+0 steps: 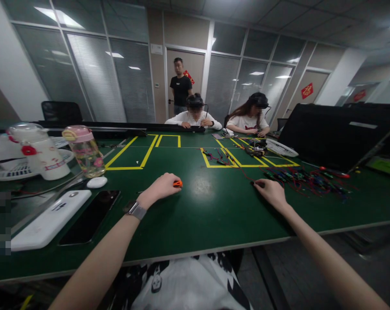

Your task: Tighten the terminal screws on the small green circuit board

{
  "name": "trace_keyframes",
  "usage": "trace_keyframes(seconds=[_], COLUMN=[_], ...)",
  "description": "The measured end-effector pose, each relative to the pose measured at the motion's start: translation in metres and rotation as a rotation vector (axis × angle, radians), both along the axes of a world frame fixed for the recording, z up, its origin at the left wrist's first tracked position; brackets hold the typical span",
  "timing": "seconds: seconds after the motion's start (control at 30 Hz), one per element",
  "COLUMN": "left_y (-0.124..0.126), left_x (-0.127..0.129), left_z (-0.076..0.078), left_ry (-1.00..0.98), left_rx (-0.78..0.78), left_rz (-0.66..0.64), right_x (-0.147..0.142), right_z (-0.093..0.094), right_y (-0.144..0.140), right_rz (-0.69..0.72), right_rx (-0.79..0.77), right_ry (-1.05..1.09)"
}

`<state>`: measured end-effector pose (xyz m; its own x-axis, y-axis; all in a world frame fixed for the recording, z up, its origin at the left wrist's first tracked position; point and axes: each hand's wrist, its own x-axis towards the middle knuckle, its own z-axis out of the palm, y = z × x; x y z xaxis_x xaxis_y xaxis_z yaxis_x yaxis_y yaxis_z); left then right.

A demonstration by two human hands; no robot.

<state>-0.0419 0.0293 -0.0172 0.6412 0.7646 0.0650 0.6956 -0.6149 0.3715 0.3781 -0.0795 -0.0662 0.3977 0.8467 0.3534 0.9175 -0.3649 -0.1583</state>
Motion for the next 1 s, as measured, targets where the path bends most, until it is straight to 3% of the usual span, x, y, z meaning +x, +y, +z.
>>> trace_keyframes(seconds=[0.23,0.77,1.0], left_y=[-0.001,-0.016,-0.02], left_x=[0.0,0.009,0.012], left_z=[-0.001,0.002,0.006], left_ry=[0.012,0.039,0.059], left_rx=[-0.023,0.046,0.05], left_rz=[-0.006,-0.055,-0.064], right_x=[0.027,0.038,0.027], right_z=[0.005,-0.004,-0.004], right_y=[0.029,0.054,0.058], right_rz=[-0.121,-0.141,-0.171], right_rx=[-0.13,-0.075,-0.01], right_ry=[-0.257,-0.381,-0.432])
